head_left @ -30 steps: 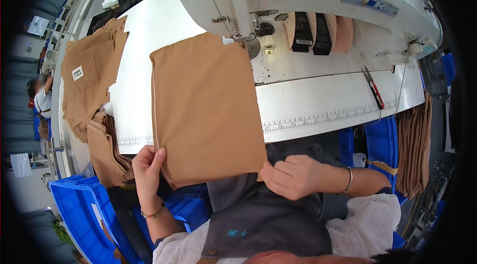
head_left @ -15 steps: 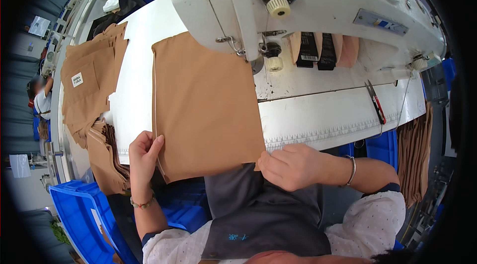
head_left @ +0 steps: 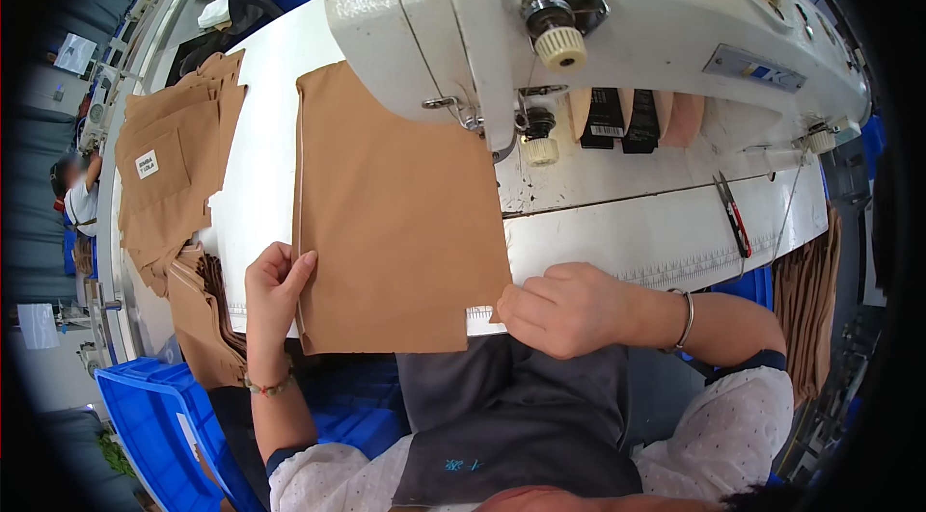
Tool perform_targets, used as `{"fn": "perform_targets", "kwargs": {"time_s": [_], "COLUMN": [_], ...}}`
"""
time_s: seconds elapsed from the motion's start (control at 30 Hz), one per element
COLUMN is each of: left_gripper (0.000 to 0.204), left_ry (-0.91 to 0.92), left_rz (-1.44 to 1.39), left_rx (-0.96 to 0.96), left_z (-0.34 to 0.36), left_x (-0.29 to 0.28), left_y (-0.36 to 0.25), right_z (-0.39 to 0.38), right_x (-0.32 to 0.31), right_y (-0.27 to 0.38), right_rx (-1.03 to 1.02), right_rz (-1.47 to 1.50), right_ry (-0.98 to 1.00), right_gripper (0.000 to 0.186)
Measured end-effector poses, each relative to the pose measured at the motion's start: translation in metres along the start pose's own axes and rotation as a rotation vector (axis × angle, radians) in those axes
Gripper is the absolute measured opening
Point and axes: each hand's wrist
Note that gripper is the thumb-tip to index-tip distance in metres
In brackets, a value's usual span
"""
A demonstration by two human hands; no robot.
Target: Sewing brand labels onto fabric using an industrial sewing machine.
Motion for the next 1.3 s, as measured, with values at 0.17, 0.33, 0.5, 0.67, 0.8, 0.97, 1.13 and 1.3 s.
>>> {"fn": "perform_targets", "kwargs": {"time_s": [0.17,0.33,0.5,0.67,0.8,0.97,1.13,1.3], "left_gripper": [0.021,0.023,0.024,0.024,0.023,0.023,0.025,0.019], "left_ry": [0.004,-0.008,-0.01,-0.025,-0.025,-0.011,-0.075,-0.426], "left_rz": [0.026,0.058,0.084,0.106,0.134,0.173,0.246,0.919], "left_rx": [0.02,0.037,0.035,0.083,0.078,0.079,0.085,0.496], "left_z": [0.011,0.027,0.045,0.067,0.083,0.104,0.121,0.097], "left_x": [-0.001,0.001,0.003,0.003,0.003,0.002,0.007,0.032], "left_y": [-0.002,-0.007,-0.012,-0.016,-0.019,-0.017,-0.025,-0.061], "right_z": [0.002,0.005,0.01,0.014,0.019,0.023,0.025,0.027], "right_x": [0.003,0.002,0.004,0.007,0.01,0.009,0.007,0.007], "right_y": [-0.011,-0.028,-0.044,-0.057,-0.068,-0.079,-0.087,-0.088], "right_rx": [0.007,0.04,0.054,0.096,0.138,0.198,0.286,0.322], "right_rz": [-0.02,0.004,0.021,-0.01,-0.017,0.016,-0.007,-0.044], "right_ry": [-0.003,-0.009,-0.033,-0.052,-0.078,-0.046,0.019,0.005], "right_gripper": [0.008,0.008,0.009,0.009,0.008,0.008,0.005,0.004]}}
Point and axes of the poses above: each hand's wrist, its own z-axis towards the middle knuckle, its own x-axis out of the palm, y = z × x, and after that the axes turned 7 degrees about z, right-handed
